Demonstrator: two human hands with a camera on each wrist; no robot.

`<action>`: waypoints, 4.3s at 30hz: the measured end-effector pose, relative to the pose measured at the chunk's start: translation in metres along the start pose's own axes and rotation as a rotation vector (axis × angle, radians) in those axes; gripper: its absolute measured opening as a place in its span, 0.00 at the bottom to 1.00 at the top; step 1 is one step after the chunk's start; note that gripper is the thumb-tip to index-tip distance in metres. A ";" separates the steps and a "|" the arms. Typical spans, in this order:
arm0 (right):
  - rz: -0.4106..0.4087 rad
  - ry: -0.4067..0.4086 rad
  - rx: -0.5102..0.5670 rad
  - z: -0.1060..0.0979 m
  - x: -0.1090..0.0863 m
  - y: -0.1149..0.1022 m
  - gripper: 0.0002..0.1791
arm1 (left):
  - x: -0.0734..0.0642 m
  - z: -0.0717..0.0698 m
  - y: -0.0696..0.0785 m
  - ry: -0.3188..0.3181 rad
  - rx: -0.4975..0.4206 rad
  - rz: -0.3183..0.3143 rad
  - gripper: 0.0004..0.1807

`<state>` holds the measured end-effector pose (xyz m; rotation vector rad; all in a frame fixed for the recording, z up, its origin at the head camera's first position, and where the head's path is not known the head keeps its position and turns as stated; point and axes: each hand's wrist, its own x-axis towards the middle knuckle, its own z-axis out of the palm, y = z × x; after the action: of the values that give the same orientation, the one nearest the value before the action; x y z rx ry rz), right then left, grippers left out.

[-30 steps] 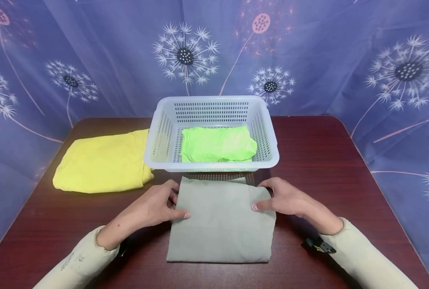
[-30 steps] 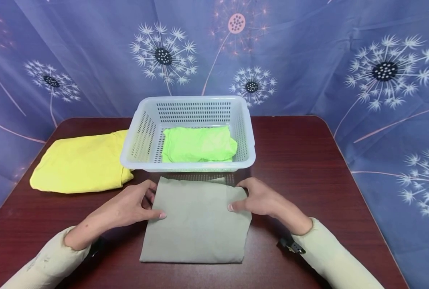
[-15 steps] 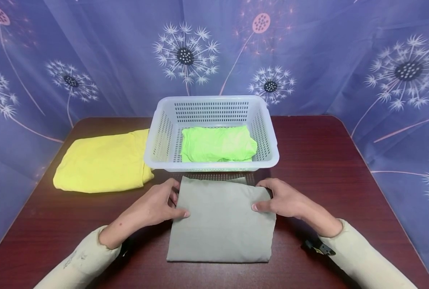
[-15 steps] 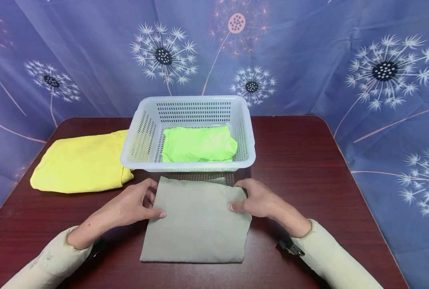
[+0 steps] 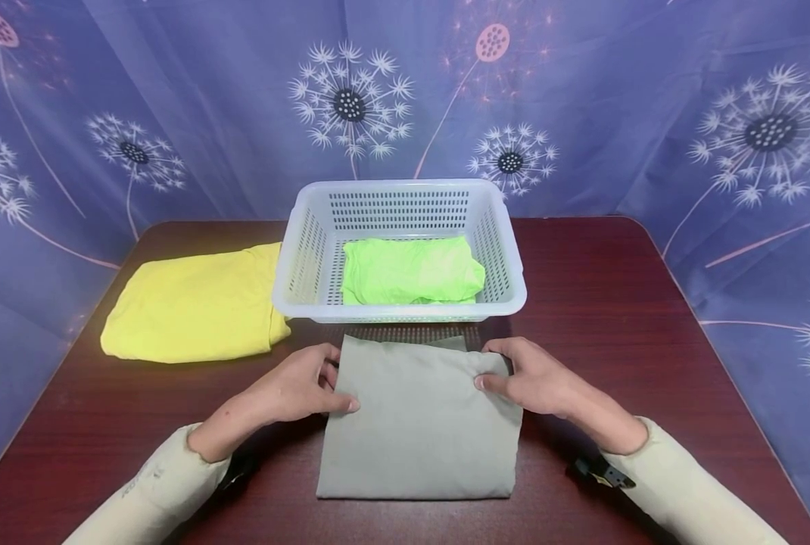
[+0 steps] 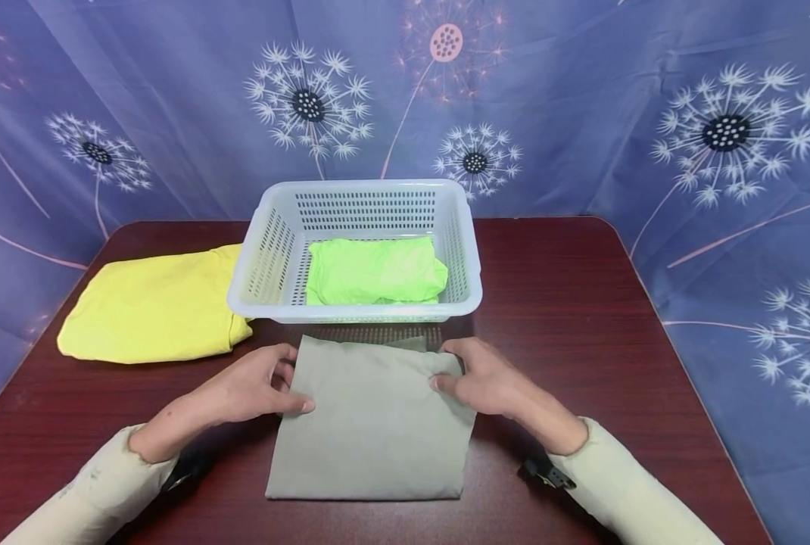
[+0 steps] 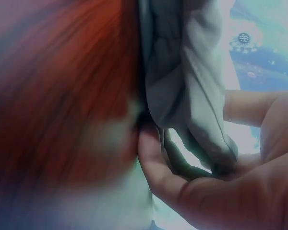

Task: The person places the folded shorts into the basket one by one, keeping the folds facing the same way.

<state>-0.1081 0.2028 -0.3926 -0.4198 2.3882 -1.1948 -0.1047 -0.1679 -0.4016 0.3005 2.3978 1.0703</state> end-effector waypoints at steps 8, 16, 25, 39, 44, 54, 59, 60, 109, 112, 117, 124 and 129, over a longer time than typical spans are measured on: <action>0.013 -0.067 0.252 0.002 -0.003 -0.002 0.07 | 0.001 -0.001 0.000 -0.028 -0.125 -0.063 0.42; 0.049 -0.127 0.436 0.003 -0.008 -0.006 0.13 | 0.000 -0.001 0.000 -0.096 -0.323 0.004 0.36; 0.161 -0.102 0.490 0.005 -0.010 -0.007 0.44 | 0.003 0.005 -0.005 -0.192 -0.505 0.051 0.28; 0.105 -0.162 0.592 0.004 -0.002 0.003 0.31 | 0.004 0.006 -0.004 -0.211 -0.524 0.037 0.29; 0.121 -0.189 0.606 0.004 -0.002 0.004 0.44 | 0.003 0.007 -0.003 -0.165 -0.521 -0.023 0.42; 0.060 -0.269 0.586 0.003 0.002 0.012 0.23 | 0.005 0.004 -0.003 -0.176 -0.481 0.048 0.35; 0.066 -0.290 0.607 0.005 0.003 0.014 0.23 | 0.006 0.004 -0.004 -0.204 -0.511 0.092 0.29; 0.071 -0.291 0.613 0.005 0.003 0.014 0.24 | 0.006 0.005 -0.004 -0.205 -0.522 0.091 0.31; 0.055 -0.257 0.597 0.005 -0.002 0.007 0.23 | -0.002 0.009 0.001 -0.309 -0.555 0.146 0.27; 0.055 -0.253 0.594 0.005 -0.003 0.005 0.23 | -0.003 0.008 0.002 -0.306 -0.547 0.154 0.27; 0.045 -0.251 0.587 0.004 -0.005 0.002 0.23 | -0.006 0.006 0.005 -0.312 -0.549 0.175 0.28; 0.040 -0.246 0.584 0.004 -0.007 0.000 0.22 | -0.011 0.002 0.008 -0.311 -0.522 0.212 0.30; 0.042 -0.247 0.590 0.003 -0.009 -0.002 0.22 | -0.013 0.000 0.010 -0.316 -0.503 0.223 0.30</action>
<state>-0.0983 0.2035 -0.3907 -0.2974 1.7246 -1.6378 -0.0935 -0.1665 -0.3896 0.5197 1.7775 1.5510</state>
